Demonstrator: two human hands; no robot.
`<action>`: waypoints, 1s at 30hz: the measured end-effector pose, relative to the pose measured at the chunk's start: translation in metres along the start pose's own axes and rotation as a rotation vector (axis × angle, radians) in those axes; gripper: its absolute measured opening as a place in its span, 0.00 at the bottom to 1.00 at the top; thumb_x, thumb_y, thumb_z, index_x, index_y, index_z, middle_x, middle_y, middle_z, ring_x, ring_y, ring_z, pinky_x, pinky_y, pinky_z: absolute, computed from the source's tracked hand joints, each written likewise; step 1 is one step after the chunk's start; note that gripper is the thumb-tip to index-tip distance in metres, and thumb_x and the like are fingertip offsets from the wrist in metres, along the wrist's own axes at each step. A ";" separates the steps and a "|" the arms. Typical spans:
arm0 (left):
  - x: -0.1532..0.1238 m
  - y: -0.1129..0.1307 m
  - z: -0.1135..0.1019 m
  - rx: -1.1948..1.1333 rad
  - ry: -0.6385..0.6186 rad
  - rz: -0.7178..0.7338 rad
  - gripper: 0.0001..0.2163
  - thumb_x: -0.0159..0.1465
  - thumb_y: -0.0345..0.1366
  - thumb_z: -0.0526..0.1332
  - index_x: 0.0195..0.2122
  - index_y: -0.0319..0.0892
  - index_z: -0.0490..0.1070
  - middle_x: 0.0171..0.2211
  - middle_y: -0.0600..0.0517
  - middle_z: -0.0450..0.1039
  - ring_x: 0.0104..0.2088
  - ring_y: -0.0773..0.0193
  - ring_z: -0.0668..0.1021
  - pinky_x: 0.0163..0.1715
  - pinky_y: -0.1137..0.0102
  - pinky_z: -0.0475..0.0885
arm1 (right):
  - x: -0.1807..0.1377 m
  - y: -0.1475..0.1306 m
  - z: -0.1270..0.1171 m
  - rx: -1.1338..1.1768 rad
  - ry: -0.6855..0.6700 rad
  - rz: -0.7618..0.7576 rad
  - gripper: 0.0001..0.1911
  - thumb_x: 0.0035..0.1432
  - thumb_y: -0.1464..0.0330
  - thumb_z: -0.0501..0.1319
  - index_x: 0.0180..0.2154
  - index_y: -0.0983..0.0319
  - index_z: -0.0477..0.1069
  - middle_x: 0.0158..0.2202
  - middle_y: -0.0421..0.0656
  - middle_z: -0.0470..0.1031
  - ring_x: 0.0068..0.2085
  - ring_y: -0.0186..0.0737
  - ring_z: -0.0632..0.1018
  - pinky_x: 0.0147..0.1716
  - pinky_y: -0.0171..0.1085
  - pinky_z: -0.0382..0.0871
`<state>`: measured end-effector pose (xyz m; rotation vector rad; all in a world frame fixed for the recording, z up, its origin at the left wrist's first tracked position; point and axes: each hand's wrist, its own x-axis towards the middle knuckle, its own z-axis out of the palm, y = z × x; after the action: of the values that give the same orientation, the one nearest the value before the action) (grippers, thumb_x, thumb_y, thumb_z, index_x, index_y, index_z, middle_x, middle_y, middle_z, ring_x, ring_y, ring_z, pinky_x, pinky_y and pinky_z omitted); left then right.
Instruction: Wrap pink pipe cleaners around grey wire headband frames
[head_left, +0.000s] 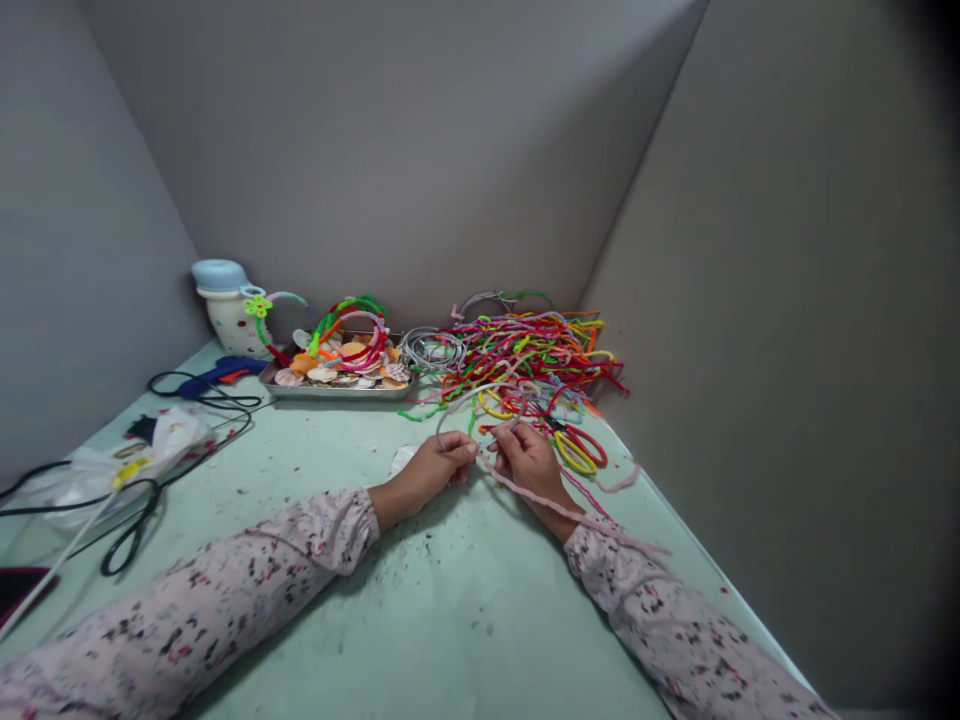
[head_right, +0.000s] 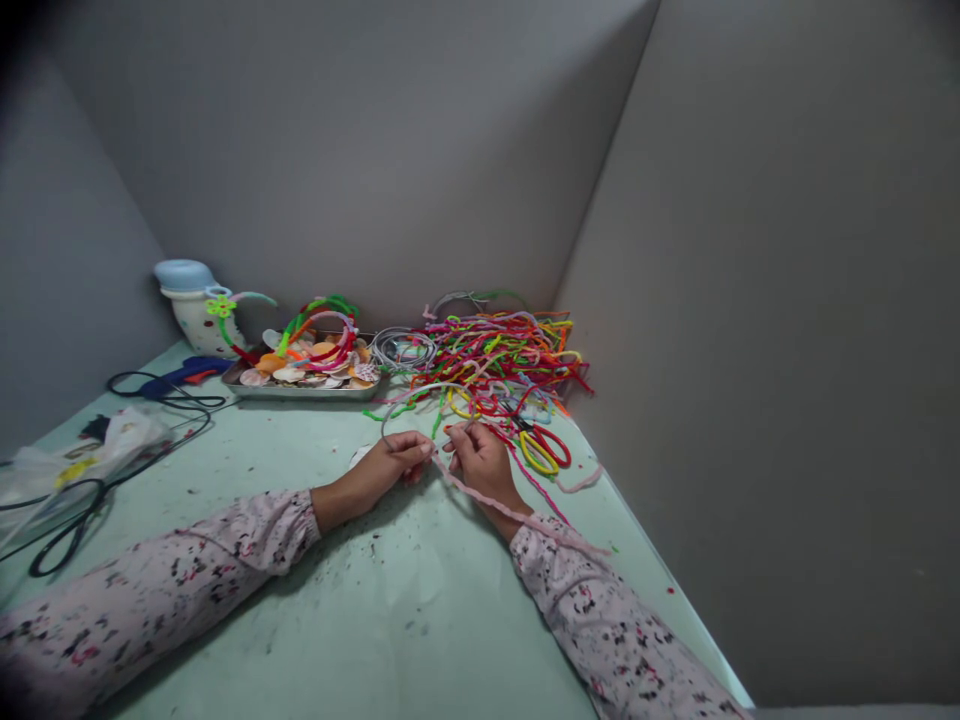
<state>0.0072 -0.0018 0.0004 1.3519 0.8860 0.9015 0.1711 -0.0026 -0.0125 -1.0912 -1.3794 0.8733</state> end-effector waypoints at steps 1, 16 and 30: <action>0.000 -0.001 0.000 0.006 -0.005 -0.001 0.12 0.58 0.43 0.59 0.25 0.40 0.65 0.17 0.57 0.63 0.18 0.72 0.64 0.20 0.74 0.56 | 0.000 -0.001 0.000 -0.002 -0.004 -0.005 0.17 0.57 0.54 0.57 0.32 0.63 0.70 0.25 0.41 0.75 0.19 0.32 0.70 0.19 0.32 0.65; 0.000 -0.003 -0.004 0.076 -0.102 0.006 0.13 0.59 0.45 0.58 0.25 0.40 0.67 0.18 0.55 0.64 0.20 0.70 0.65 0.23 0.73 0.58 | -0.003 -0.005 -0.001 0.008 -0.046 0.009 0.16 0.57 0.54 0.58 0.31 0.61 0.70 0.21 0.38 0.73 0.17 0.32 0.69 0.18 0.32 0.64; -0.003 -0.002 -0.004 0.102 -0.129 0.046 0.14 0.61 0.45 0.56 0.25 0.40 0.65 0.19 0.57 0.62 0.20 0.71 0.63 0.23 0.73 0.55 | -0.003 -0.007 -0.001 0.048 -0.082 -0.027 0.14 0.58 0.57 0.58 0.33 0.62 0.69 0.26 0.39 0.74 0.19 0.32 0.70 0.21 0.33 0.65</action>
<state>0.0025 -0.0031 -0.0016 1.5067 0.8135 0.8029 0.1711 -0.0081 -0.0064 -1.0078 -1.4308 0.9360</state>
